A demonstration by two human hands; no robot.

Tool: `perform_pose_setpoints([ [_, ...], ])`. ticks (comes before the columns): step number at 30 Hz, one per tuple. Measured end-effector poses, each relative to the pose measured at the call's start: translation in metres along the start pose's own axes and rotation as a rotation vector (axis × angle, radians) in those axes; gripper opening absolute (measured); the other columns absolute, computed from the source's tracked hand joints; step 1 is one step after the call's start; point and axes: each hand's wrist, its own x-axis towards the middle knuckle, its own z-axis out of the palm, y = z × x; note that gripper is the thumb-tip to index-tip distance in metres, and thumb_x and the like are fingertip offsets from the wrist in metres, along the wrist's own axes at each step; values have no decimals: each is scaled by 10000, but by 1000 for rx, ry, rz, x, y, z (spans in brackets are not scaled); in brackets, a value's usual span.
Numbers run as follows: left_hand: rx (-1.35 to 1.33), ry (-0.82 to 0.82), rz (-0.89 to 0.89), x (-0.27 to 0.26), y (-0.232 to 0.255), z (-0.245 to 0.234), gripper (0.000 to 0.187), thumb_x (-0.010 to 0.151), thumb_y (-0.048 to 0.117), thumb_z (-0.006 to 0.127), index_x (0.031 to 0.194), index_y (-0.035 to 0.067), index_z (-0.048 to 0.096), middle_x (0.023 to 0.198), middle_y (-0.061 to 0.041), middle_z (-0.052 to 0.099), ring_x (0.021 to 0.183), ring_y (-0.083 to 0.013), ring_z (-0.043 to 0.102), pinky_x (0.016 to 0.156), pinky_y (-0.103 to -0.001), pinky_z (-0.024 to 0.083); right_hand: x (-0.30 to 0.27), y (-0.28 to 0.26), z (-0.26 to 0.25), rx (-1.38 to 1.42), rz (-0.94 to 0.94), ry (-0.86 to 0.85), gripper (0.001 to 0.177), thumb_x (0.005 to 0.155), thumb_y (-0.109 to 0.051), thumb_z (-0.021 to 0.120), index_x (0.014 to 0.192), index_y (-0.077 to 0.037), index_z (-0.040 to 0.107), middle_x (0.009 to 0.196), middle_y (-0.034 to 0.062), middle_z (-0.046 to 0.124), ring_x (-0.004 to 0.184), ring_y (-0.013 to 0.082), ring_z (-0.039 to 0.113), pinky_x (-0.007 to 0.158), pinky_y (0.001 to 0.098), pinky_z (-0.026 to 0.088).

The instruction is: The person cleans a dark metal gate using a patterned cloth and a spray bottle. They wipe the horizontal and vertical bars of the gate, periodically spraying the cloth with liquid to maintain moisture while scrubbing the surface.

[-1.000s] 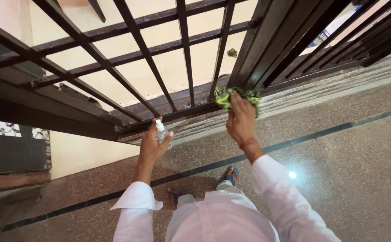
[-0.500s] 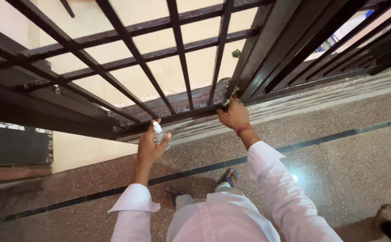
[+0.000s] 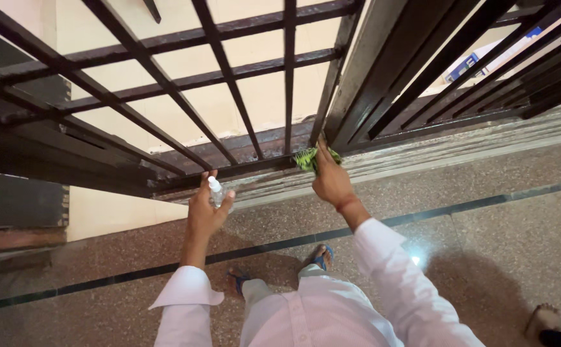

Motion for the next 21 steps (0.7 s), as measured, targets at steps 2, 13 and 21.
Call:
perform_pose_setpoints([
  [2,31,16,-8,0,1,2,746,855,389,763,1480,58,525,1535,-288,474,1410,-404,488,1112,-451,439,17,13,8,13,-32,7,877,736,-7,587,1562,28,294,1446,249,484,1167,485,588,906,520,544],
  [13,278,-17,-19,0,30,24,363,737,268,779,981,0,778,1598,-213,425,1536,-380,334,1189,-425,344,-22,11,-4,-7,76,-7,651,773,-39,582,1416,-33,485,1554,182,489,926,459,690,781,534,561],
  [21,317,-73,-308,6,58,10,628,685,267,766,1281,88,679,1661,-82,359,1415,-322,483,1115,-445,421,25,43,20,40,53,-149,279,864,-289,666,911,-21,726,878,268,711,855,475,668,757,549,543],
])
